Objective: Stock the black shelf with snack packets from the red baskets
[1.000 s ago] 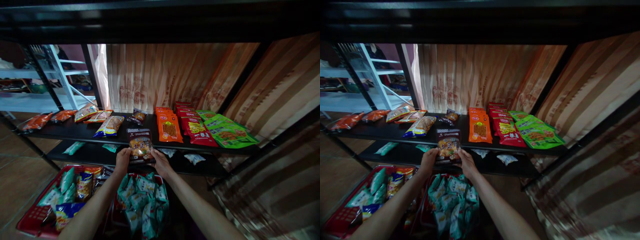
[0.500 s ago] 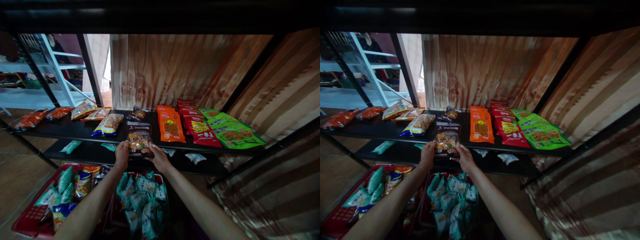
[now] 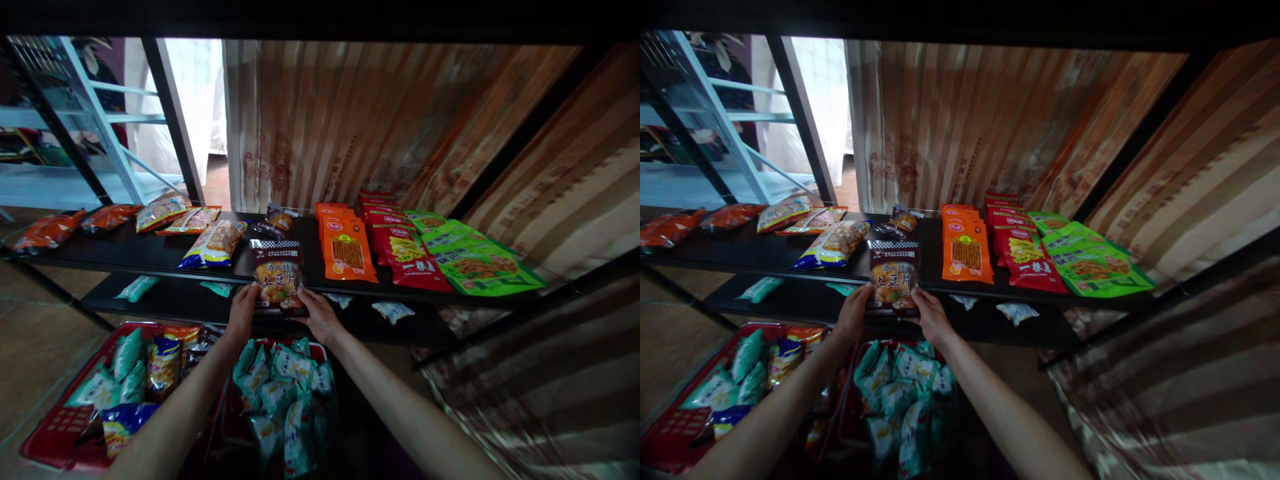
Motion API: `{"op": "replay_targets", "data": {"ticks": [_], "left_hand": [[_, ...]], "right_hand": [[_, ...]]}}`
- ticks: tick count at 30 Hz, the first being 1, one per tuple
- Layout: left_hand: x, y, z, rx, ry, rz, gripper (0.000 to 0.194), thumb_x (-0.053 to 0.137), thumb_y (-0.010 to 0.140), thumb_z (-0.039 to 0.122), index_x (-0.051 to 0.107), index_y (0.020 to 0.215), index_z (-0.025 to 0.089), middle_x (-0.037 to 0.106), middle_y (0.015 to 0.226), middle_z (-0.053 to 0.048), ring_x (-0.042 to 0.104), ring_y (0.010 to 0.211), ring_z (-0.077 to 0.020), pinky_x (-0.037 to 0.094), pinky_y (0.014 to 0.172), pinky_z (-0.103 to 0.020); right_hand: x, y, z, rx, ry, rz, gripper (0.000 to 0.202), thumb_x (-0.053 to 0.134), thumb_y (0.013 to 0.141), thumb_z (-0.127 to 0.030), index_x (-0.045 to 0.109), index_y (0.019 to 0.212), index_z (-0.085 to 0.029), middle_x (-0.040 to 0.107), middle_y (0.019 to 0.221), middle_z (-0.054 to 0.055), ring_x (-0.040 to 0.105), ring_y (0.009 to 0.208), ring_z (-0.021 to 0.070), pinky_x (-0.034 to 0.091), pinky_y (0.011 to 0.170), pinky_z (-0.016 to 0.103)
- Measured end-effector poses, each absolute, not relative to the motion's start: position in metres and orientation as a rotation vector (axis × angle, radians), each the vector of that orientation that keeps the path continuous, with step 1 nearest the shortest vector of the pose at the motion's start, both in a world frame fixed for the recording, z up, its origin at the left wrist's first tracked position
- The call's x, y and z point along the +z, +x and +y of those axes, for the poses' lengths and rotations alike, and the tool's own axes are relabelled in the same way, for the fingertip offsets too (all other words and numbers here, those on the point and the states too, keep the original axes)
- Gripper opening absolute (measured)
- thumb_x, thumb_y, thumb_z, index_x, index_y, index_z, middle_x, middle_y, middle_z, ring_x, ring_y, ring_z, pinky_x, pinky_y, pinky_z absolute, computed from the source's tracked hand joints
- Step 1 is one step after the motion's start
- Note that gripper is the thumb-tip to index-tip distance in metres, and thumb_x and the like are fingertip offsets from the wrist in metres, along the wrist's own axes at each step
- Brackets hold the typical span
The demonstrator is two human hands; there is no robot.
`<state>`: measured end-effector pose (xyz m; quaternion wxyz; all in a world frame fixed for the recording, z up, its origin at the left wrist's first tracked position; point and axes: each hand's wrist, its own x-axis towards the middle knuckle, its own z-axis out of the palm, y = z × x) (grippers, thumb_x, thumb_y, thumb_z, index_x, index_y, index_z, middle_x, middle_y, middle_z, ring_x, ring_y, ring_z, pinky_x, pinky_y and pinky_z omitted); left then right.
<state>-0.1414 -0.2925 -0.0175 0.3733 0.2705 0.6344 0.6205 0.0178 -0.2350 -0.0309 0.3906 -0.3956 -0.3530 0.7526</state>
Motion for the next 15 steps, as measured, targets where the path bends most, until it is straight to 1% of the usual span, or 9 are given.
{"op": "replay_targets", "data": {"ticks": [7,9,12,15], "left_hand": [[-0.0210,-0.1427,-0.2885,1.537,0.596,1.464,0.051,0.064,0.061,0.062,0.065,0.081,0.015,0.068,0.077,-0.004,0.063,0.077,-0.0198,0.048,0.070,-0.029],[-0.0184,-0.1423,-0.2879,1.524,0.564,1.415,0.051,0.067,0.060,0.061,0.066,0.082,0.015,0.069,0.078,-0.004,0.063,0.077,-0.0197,0.049,0.071,-0.030],[-0.0165,-0.1428,-0.2867,1.535,0.512,1.438,0.049,0.071,0.057,0.058,0.066,0.082,0.015,0.069,0.077,-0.004,0.064,0.074,-0.0191,0.049,0.069,-0.030],[-0.0171,-0.1467,-0.2851,1.573,0.501,1.503,0.049,0.070,0.056,0.059,0.067,0.080,0.015,0.069,0.074,-0.004,0.064,0.072,-0.0195,0.049,0.066,-0.030]], "right_hand": [[-0.0305,0.0147,-0.2334,1.929,-1.044,-0.885,0.030,0.078,0.067,-0.042,0.067,0.083,-0.020,0.072,0.076,0.003,0.069,0.071,0.0193,0.057,0.062,0.033],[-0.0299,0.0137,-0.2336,1.929,-1.056,-0.864,0.028,0.078,0.068,-0.040,0.067,0.082,-0.020,0.072,0.075,0.003,0.069,0.070,0.0190,0.057,0.062,0.034],[-0.0306,0.0150,-0.2333,1.938,-1.041,-0.864,0.027,0.077,0.069,-0.040,0.067,0.083,-0.019,0.072,0.078,0.003,0.069,0.069,0.0179,0.058,0.063,0.034],[-0.0302,0.0225,-0.2283,1.971,-1.015,-1.009,0.031,0.074,0.072,-0.045,0.068,0.085,-0.016,0.072,0.080,0.005,0.068,0.065,0.0158,0.057,0.060,0.029]]}}
